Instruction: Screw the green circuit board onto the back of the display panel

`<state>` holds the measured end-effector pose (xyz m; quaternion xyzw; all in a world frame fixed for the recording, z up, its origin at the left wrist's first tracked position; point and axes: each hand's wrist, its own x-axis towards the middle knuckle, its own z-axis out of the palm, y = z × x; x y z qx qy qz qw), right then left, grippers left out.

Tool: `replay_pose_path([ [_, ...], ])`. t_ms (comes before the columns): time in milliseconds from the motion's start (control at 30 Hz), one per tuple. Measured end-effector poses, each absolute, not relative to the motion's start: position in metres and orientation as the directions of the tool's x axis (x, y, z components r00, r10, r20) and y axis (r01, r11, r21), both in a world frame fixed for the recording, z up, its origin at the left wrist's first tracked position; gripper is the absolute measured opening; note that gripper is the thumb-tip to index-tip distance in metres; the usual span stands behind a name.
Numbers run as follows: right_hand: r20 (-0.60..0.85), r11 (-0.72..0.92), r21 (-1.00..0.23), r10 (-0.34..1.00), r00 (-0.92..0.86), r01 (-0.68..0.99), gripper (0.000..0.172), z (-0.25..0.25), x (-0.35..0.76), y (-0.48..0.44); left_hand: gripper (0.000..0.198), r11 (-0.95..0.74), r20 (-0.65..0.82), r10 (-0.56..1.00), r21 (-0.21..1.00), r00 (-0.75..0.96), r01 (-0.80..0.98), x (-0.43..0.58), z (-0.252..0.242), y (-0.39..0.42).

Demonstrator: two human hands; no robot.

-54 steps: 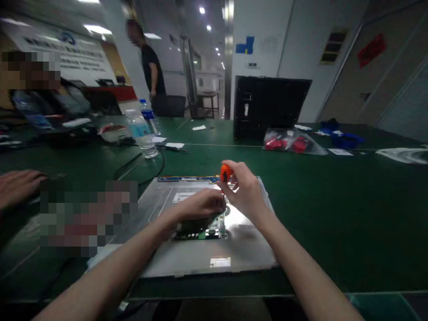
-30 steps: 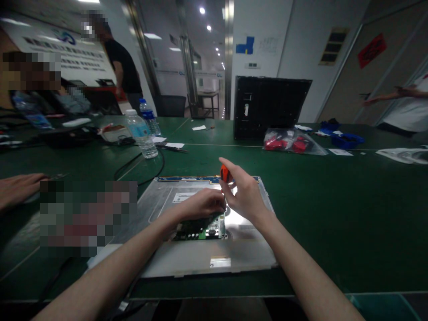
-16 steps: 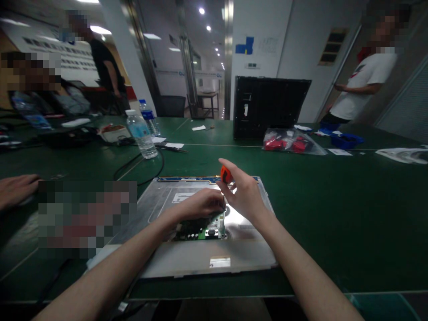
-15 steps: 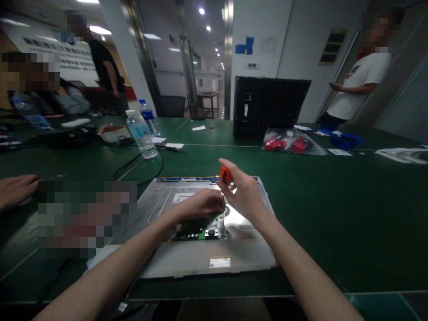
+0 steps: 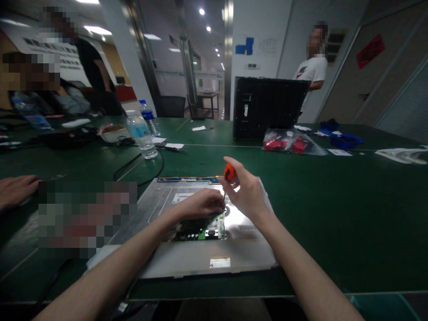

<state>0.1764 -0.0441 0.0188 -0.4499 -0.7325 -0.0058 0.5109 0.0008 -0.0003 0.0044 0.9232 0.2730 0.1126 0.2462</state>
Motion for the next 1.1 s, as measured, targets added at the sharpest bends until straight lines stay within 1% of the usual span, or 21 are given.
replay_pose_path([
  [100,0.764,0.598,-0.44,0.641,-0.07,0.67,0.046,0.02,0.178,-0.044,0.007,-0.72,0.073,0.578,0.516,0.813,0.465,0.0,0.007,-0.001],
  [200,0.785,0.598,-0.422,0.617,-0.055,0.681,0.044,0.023,0.179,-0.045,0.009,-0.692,0.094,0.635,0.511,0.767,0.51,-0.006,0.011,0.004],
  [367,0.8,0.592,-0.415,0.599,-0.032,0.691,0.041,0.025,0.181,-0.046,0.016,-0.569,0.121,0.799,0.466,0.588,0.677,-0.03,0.019,0.027],
  [500,0.787,0.582,-0.419,0.615,-0.04,0.697,0.041,0.024,0.182,-0.046,0.017,-0.47,0.062,0.867,0.434,0.495,0.769,-0.05,0.023,0.041],
  [833,0.777,0.582,-0.419,0.627,-0.057,0.697,0.042,0.023,0.182,-0.045,0.016,-0.397,-0.169,0.85,0.418,0.499,0.817,-0.061,0.021,0.041],
  [933,0.775,0.583,-0.422,0.63,-0.058,0.694,0.043,0.022,0.182,-0.045,0.013,-0.392,-0.189,0.849,0.403,0.494,0.827,-0.06,0.019,0.042],
  [1033,0.773,0.588,-0.421,0.63,-0.066,0.69,0.043,0.022,0.183,-0.044,0.007,-0.397,-0.177,0.855,0.383,0.488,0.834,-0.059,0.018,0.04],
  [1100,0.777,0.593,-0.419,0.626,-0.068,0.688,0.044,0.022,0.182,-0.044,0.006,-0.407,-0.167,0.855,0.372,0.491,0.834,-0.058,0.018,0.038],
])
